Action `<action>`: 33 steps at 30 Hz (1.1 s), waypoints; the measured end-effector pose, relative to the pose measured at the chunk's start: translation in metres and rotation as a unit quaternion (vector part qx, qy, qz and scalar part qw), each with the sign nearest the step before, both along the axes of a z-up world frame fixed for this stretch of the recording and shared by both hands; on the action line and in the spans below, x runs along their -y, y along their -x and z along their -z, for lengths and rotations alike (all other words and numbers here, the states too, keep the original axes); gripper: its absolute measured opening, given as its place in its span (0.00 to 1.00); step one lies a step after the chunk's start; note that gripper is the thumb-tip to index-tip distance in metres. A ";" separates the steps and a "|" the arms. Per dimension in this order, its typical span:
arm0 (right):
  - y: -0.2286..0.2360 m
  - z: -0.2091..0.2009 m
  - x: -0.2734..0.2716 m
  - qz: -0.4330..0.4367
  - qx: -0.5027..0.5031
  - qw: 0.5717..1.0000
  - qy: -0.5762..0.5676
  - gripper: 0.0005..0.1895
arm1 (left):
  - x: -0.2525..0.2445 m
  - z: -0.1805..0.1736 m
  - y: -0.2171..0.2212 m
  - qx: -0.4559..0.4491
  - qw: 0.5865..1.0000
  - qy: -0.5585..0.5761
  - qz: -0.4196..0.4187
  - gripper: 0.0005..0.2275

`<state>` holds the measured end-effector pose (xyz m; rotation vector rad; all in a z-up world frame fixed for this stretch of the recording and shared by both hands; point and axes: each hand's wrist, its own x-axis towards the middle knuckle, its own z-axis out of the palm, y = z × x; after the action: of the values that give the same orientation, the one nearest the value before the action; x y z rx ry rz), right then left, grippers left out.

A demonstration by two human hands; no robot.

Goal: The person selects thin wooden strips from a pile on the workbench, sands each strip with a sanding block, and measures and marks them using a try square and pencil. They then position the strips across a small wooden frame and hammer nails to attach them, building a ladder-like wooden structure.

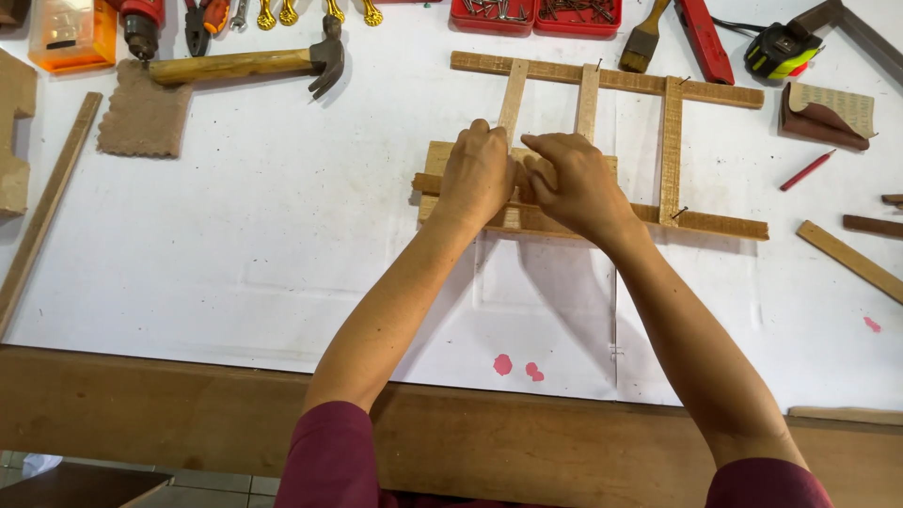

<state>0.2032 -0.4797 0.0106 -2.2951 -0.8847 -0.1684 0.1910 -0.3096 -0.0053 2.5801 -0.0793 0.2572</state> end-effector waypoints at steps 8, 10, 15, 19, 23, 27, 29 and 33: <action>0.006 -0.009 -0.005 -0.012 -0.066 0.993 0.101 0.20 | -0.010 -0.007 0.001 -0.041 0.998 -0.054 0.009 0.14; 0.003 -0.005 -0.004 -0.012 -0.057 0.994 0.097 0.19 | -0.015 -0.022 0.006 -0.063 0.996 -0.062 0.015 0.20; 0.009 -0.010 -0.005 -0.027 -0.072 0.992 0.097 0.15 | -0.020 -0.033 0.020 -0.103 0.991 -0.076 0.047 0.23; 0.017 -0.012 -0.005 -0.035 -0.089 0.992 0.080 0.11 | -0.022 -0.015 0.028 -0.075 0.993 -0.073 0.052 0.23; 0.026 -0.015 -0.005 -0.056 -0.093 0.990 0.087 0.08 | -0.022 -0.024 0.043 -0.096 0.993 -0.057 0.046 0.21; 0.032 -0.028 -0.005 -0.078 -0.154 0.981 0.090 0.09 | -0.024 -0.040 0.052 -0.142 0.989 -0.019 0.033 0.22; 0.024 -0.028 -0.004 -0.062 -0.164 0.981 0.087 0.12 | -0.031 -0.027 0.042 -0.128 0.991 0.015 0.022 0.22; 0.008 -0.010 -0.001 -0.080 -0.058 0.994 0.046 0.23 | -0.031 -0.032 0.030 -0.129 0.989 0.077 -0.004 0.24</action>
<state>0.1948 -0.4789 0.0203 -2.2801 -1.0290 0.0773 0.1611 -0.2782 0.0265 2.4374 0.0440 -0.0659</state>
